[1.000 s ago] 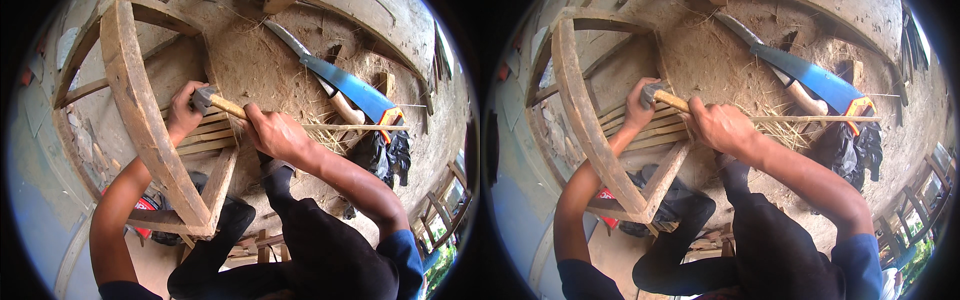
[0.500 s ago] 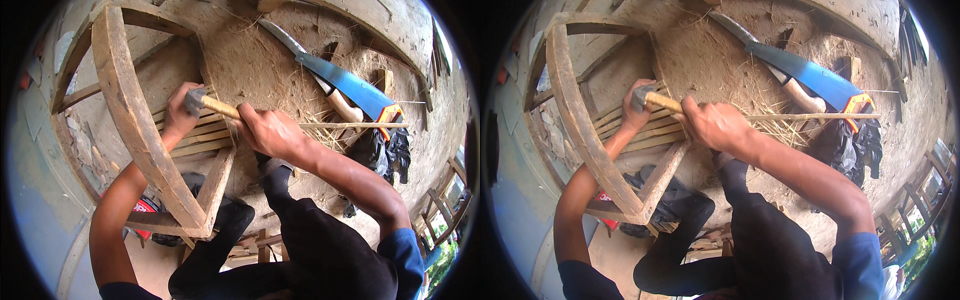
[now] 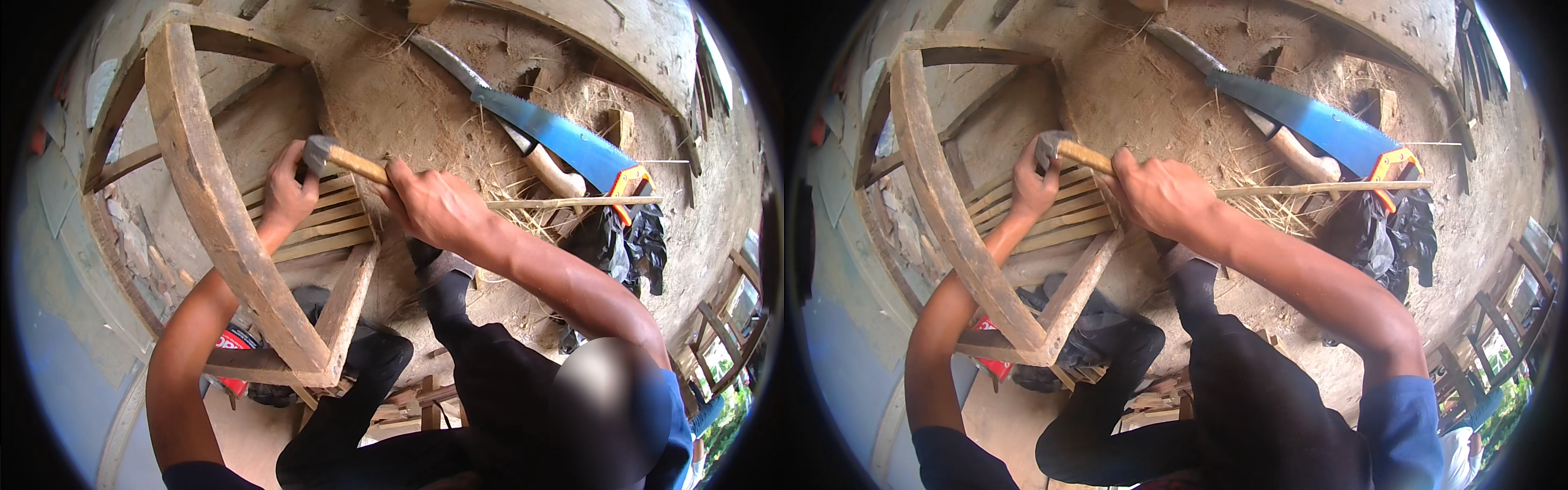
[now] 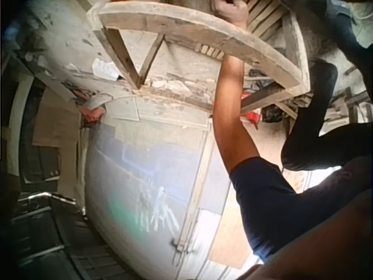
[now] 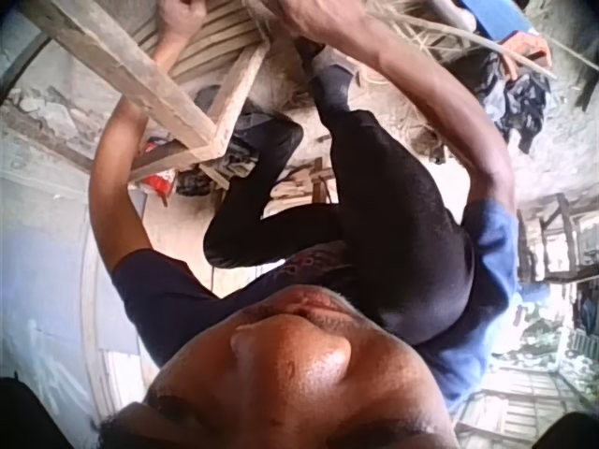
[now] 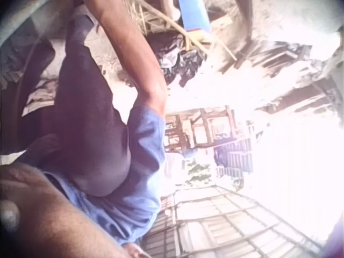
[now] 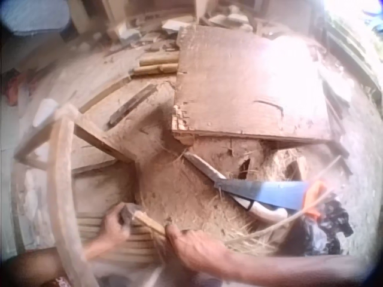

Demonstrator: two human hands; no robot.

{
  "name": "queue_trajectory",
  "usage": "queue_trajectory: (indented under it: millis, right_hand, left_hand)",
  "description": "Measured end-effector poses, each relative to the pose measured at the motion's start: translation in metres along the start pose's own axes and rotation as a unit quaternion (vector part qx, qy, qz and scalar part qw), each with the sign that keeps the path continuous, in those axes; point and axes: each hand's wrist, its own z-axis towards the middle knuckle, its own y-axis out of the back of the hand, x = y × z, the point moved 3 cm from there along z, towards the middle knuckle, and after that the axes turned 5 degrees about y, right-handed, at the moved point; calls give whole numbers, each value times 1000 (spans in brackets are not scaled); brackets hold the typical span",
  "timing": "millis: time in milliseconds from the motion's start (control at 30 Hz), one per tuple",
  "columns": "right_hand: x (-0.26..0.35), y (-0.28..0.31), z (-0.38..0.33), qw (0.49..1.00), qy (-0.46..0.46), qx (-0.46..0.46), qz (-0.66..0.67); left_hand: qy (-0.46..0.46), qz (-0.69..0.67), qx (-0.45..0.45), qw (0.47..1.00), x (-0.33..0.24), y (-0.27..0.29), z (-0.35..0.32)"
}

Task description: The person hammers thin wooden slats into the frame of a wooden chair, then uses a knife to shave and shape a separate wooden stick. The person places the shaped stick into the chair frame and uses a hand saw to trim the slats flush with the frame.

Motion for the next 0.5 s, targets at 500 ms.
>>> queue_trajectory:
  millis: [500]
  right_hand:
    - [-9, 1, -66, 962, -217, -111, 124]
  left_hand:
    - [177, 109, 226, 951, -55, 136, -19]
